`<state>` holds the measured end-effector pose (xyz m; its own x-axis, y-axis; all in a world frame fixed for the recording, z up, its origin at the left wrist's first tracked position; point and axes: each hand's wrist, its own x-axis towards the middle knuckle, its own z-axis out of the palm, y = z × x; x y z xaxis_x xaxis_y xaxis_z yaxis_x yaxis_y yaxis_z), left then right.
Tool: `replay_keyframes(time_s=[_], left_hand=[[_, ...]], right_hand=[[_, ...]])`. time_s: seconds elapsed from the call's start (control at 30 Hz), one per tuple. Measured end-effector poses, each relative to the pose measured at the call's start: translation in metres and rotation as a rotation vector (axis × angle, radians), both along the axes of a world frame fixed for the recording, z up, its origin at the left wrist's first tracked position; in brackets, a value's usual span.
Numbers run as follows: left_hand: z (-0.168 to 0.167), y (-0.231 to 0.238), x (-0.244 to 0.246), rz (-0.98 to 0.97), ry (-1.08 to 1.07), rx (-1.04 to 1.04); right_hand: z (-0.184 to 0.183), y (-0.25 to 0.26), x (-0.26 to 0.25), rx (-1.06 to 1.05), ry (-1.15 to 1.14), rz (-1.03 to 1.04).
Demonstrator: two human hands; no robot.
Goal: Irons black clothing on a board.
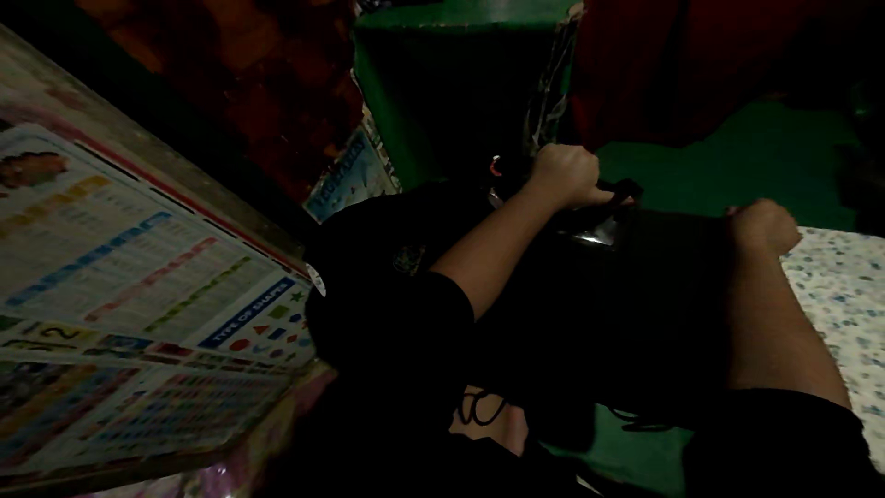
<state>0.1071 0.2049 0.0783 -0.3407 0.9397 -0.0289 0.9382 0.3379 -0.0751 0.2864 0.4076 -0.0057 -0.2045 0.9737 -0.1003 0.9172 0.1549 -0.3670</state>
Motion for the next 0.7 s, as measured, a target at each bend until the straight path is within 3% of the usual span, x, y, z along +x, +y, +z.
replay_keyframes(time_s=[0.07, 0.2, 0.4, 0.53, 0.7], left_hand=[[0.022, -0.014, 0.015, 0.055, -0.087, -0.129], [0.027, -0.064, 0.020, 0.109, -0.113, -0.175], [0.013, -0.202, 0.002, 0.236, -0.057, -0.140], [0.008, -0.281, -0.009, 0.461, -0.069, -0.095], [0.010, -0.300, -0.002, 0.606, -0.099, -0.010]], right_hand=[[-0.012, 0.008, 0.007, 0.054, 0.064, 0.017], [-0.009, 0.000, 0.019, 0.075, 0.138, 0.058], [-0.010, -0.006, 0.038, 0.085, 0.181, 0.211], [-0.017, -0.012, 0.059, 0.141, 0.259, 0.400], [0.003, -0.050, 0.072, 0.088, 0.211, 0.441]])
